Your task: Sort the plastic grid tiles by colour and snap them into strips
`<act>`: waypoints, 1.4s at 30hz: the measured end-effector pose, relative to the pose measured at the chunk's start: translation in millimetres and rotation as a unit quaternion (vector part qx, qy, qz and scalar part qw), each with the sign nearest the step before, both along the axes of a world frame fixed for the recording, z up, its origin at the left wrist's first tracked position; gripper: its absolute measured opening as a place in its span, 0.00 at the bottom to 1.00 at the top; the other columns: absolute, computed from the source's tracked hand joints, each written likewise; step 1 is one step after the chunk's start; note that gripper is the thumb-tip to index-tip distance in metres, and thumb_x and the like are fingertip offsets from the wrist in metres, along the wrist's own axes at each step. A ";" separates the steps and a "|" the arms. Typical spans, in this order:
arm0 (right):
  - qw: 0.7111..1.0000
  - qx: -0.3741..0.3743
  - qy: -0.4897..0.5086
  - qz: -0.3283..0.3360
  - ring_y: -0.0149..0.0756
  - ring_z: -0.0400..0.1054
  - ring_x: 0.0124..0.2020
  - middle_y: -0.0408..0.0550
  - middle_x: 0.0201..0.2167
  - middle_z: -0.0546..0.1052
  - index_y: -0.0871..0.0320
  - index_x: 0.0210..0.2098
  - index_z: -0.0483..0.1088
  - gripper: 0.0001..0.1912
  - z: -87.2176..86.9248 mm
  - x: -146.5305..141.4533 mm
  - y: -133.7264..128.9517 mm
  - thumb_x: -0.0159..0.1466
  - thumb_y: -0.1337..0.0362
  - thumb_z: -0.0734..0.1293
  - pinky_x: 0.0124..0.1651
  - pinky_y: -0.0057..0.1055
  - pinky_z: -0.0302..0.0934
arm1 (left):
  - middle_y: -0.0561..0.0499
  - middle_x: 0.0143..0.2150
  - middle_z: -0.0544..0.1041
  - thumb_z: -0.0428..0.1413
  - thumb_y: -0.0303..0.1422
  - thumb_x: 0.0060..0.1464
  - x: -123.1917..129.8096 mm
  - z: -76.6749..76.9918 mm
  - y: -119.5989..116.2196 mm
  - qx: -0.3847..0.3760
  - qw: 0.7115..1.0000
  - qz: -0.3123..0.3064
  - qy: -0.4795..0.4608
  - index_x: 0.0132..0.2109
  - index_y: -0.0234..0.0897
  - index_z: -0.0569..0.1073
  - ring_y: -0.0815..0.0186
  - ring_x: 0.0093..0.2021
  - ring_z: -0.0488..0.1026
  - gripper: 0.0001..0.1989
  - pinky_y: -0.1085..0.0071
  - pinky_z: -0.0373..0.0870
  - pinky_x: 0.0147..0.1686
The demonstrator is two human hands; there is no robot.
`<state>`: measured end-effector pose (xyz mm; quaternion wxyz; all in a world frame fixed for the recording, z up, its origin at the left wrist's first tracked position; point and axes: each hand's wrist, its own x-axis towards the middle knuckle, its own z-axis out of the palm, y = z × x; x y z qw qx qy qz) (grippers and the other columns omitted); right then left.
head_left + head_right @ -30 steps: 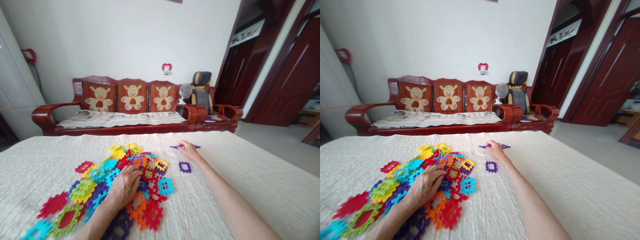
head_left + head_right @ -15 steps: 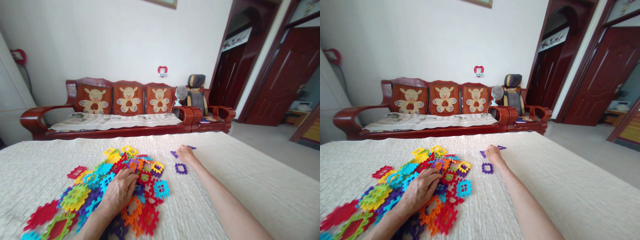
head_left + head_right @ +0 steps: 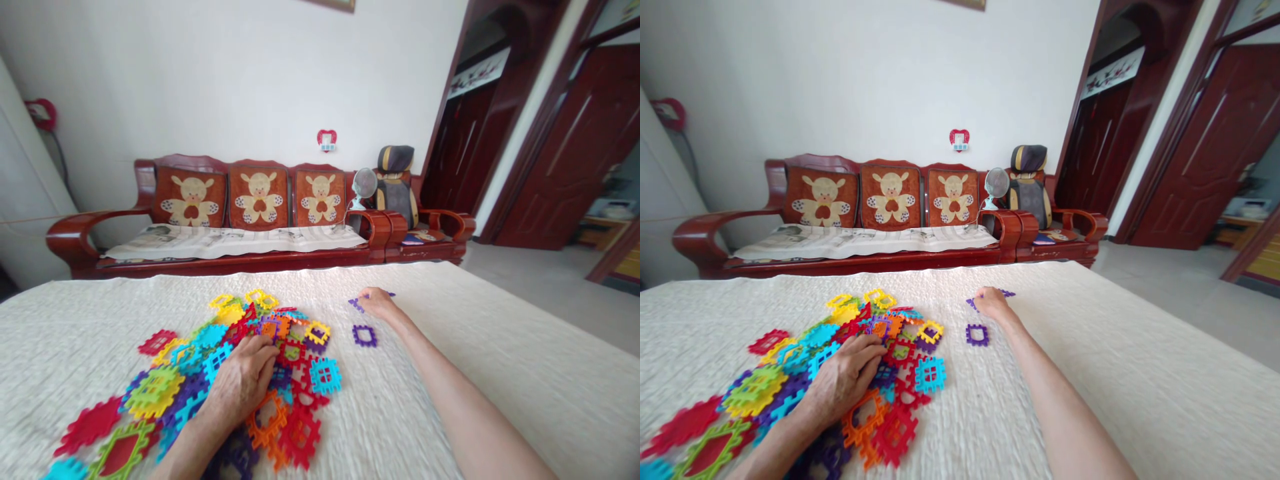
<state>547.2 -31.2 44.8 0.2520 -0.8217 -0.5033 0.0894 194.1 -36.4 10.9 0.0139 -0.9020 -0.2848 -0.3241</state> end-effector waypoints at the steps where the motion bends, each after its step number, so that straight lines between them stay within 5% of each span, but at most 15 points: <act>1: 1.000 -0.003 0.010 -0.013 0.37 0.73 0.31 0.47 0.25 0.78 0.58 0.31 0.75 0.06 -1.0 -0.1 1.3 0.57 0.65 0.65 0.37 0.29 0.63 | 0.47 0.44 0.76 0.47 0.30 0.61 0.1 -0.1 -0.2 -0.001 1.000 0.000 -0.002 0.41 0.40 0.77 0.63 0.42 0.72 0.13 0.65 0.72 0.45; 7: 0.998 -0.056 0.034 -0.024 0.40 0.71 0.22 0.53 0.15 0.73 0.62 0.22 0.73 0.23 0.9 0.8 -1.3 0.63 0.54 0.58 0.31 0.34 0.65 | 0.47 0.44 0.76 0.46 0.30 0.61 0.7 0.5 -0.8 0.009 1.000 0.002 0.002 0.42 0.40 0.76 0.64 0.42 0.72 0.13 0.66 0.71 0.45; 12: 0.997 -0.031 0.002 0.070 0.41 0.73 0.42 0.52 0.39 0.79 0.58 0.34 0.76 0.10 9.2 7.2 -11.5 0.54 0.63 0.66 0.46 0.31 0.64 | 0.47 0.44 0.76 0.47 0.30 0.61 0.2 0.0 0.1 0.019 1.000 0.004 0.009 0.42 0.40 0.76 0.63 0.43 0.72 0.13 0.65 0.71 0.46; 17: 0.963 -0.097 -0.025 0.252 0.41 0.69 0.49 0.51 0.52 0.73 0.56 0.47 0.74 0.28 10.5 16.2 -16.5 0.45 0.65 0.69 0.51 0.32 0.63 | 0.47 0.44 0.76 0.47 0.30 0.61 0.3 0.6 0.3 0.015 1.000 0.006 0.017 0.41 0.39 0.77 0.63 0.42 0.72 0.13 0.65 0.71 0.45; 23: 0.956 -0.144 -0.041 0.252 0.45 0.67 0.53 0.49 0.54 0.72 0.52 0.49 0.73 0.33 17.0 20.5 -18.6 0.42 0.62 0.73 0.55 0.33 0.60 | 0.46 0.44 0.75 0.46 0.30 0.62 0.5 0.9 0.9 0.009 1.000 0.000 0.020 0.43 0.39 0.76 0.64 0.42 0.71 0.13 0.65 0.71 0.44; 28: 0.962 -0.099 -0.007 0.254 0.45 0.70 0.48 0.48 0.49 0.75 0.52 0.47 0.74 0.31 10.7 27.3 -16.4 0.42 0.60 0.74 0.51 0.35 0.63 | 0.46 0.44 0.75 0.46 0.30 0.62 -0.2 -1.6 3.0 0.014 1.000 -0.009 0.022 0.43 0.39 0.76 0.64 0.42 0.72 0.13 0.66 0.71 0.44; 31: 0.981 0.035 0.022 0.188 0.44 0.70 0.48 0.49 0.47 0.76 0.54 0.47 0.73 0.27 6.3 41.0 -10.7 0.47 0.57 0.72 0.52 0.36 0.63 | 0.47 0.44 0.75 0.47 0.30 0.62 -0.4 -3.1 3.9 0.024 1.000 -0.010 0.012 0.42 0.39 0.76 0.64 0.43 0.72 0.12 0.67 0.72 0.43; 35: 0.967 0.249 -0.034 -0.047 0.45 0.67 0.51 0.55 0.48 0.73 0.59 0.48 0.72 0.27 -5.6 69.5 -4.4 0.52 0.52 0.68 0.58 0.40 0.58 | 0.47 0.45 0.76 0.48 0.31 0.61 -0.9 -6.8 6.3 0.036 0.999 -0.011 0.001 0.42 0.40 0.76 0.64 0.43 0.72 0.12 0.68 0.72 0.43; 38: 0.953 0.265 -0.038 -0.143 0.47 0.67 0.51 0.59 0.48 0.73 0.63 0.48 0.71 0.29 -24.3 86.9 -4.0 0.52 0.51 0.66 0.57 0.41 0.59 | 0.48 0.45 0.76 0.48 0.31 0.61 -1.5 -10.1 8.6 0.043 0.999 -0.010 -0.006 0.42 0.41 0.76 0.64 0.43 0.72 0.11 0.67 0.71 0.44; 42: 0.964 0.228 -0.042 -0.129 0.48 0.67 0.51 0.60 0.47 0.73 0.65 0.48 0.71 0.29 -44.7 92.6 -4.0 0.51 0.53 0.68 0.57 0.40 0.59 | 0.48 0.45 0.76 0.48 0.31 0.61 -2.6 -12.6 8.7 0.045 0.999 -0.011 -0.004 0.42 0.41 0.76 0.64 0.43 0.72 0.11 0.66 0.71 0.45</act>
